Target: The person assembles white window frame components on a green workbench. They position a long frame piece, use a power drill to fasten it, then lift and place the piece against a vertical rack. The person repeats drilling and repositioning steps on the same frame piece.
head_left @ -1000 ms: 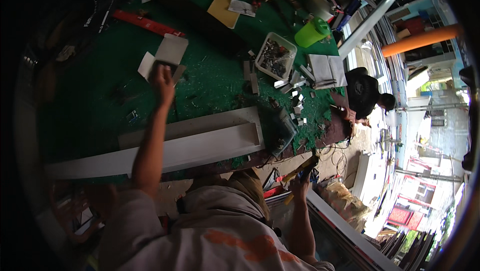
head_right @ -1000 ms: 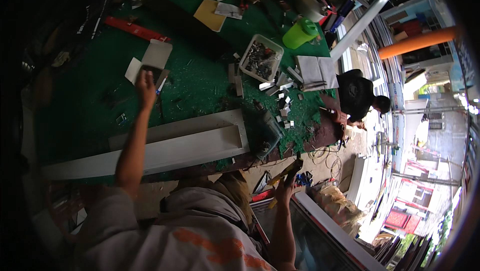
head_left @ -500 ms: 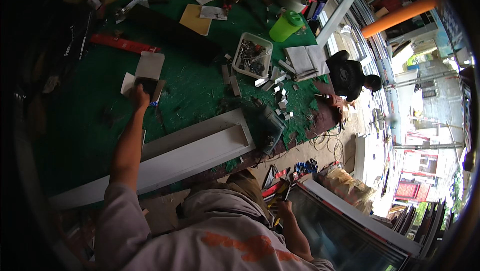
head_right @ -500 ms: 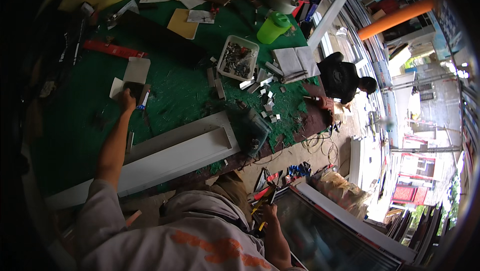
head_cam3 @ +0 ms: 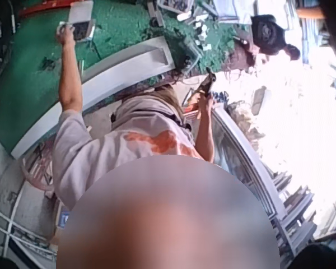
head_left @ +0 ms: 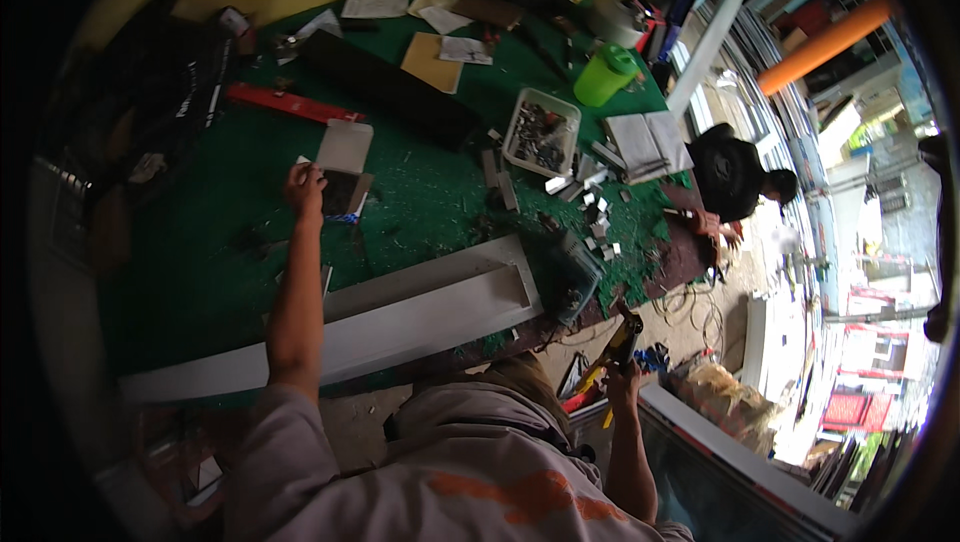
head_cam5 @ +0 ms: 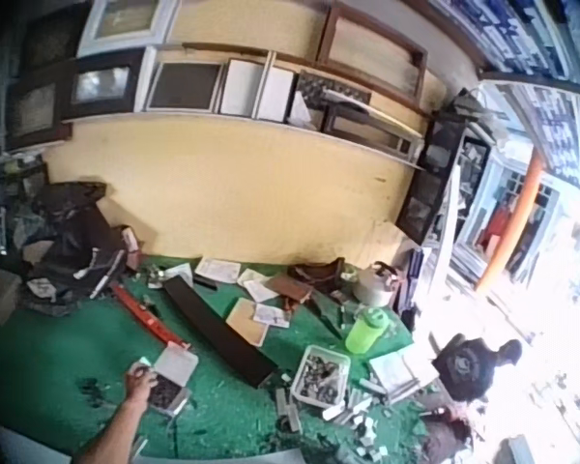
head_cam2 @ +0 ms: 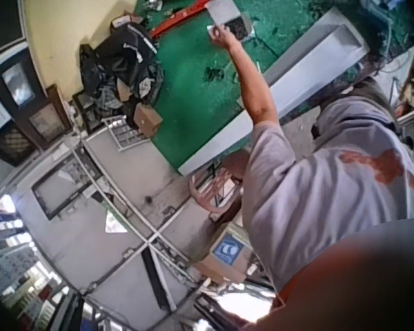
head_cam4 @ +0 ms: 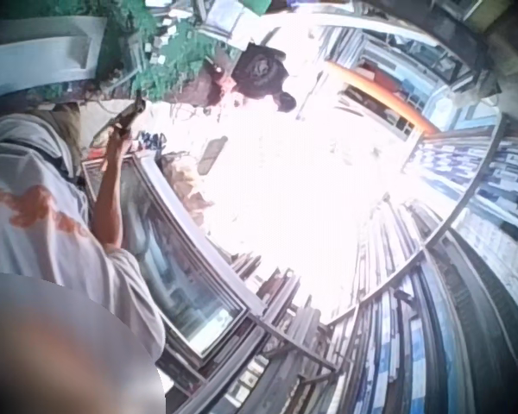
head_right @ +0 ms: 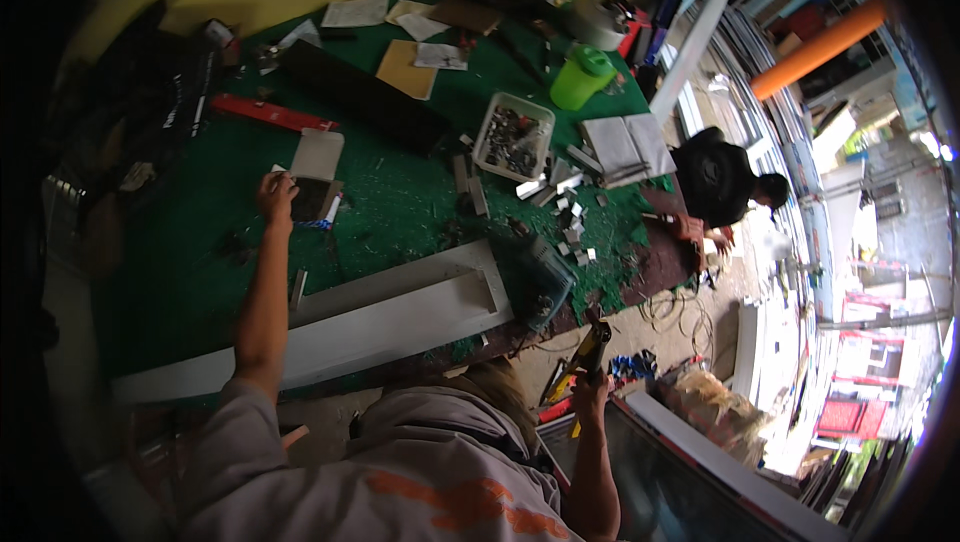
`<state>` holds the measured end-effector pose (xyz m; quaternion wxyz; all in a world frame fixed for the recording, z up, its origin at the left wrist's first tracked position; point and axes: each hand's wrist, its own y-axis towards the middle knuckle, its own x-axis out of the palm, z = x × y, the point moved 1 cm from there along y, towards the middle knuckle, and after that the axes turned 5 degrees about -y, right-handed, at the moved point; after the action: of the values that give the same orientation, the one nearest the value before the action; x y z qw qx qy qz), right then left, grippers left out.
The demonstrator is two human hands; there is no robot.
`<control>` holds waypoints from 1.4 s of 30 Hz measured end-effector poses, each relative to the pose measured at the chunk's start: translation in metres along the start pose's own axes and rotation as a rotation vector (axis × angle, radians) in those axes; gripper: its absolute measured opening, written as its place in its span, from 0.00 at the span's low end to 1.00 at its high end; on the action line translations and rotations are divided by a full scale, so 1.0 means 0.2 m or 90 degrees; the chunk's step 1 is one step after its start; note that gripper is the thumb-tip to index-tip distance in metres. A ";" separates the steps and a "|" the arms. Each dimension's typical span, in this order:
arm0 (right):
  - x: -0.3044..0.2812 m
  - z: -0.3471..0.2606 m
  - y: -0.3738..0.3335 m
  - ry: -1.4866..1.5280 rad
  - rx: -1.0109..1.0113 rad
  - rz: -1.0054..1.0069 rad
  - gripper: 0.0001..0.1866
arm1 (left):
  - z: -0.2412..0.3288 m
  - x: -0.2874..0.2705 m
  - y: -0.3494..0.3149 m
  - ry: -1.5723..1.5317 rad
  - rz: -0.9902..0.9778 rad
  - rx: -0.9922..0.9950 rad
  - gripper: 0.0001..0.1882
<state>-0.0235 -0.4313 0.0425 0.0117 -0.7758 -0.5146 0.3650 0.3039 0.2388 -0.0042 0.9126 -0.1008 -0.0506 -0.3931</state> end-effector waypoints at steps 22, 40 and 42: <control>0.12 -1.22 0.21 0.277 -0.287 -0.580 0.20 | 0.72 1.21 -1.81 -0.441 -0.296 -0.182 0.06; -0.10 -1.11 0.79 0.311 -0.254 -0.501 0.09 | 0.59 1.22 -2.11 0.316 -0.698 -0.166 0.20; -0.07 -1.07 0.81 0.231 -0.244 -0.448 0.11 | 0.53 1.24 -2.12 0.325 -0.684 -0.168 0.20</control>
<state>0.2246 -0.4421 0.1439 0.0818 -0.5927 -0.7956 0.0947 0.1647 -0.1969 0.2022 0.5497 -0.0761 0.1750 -0.8133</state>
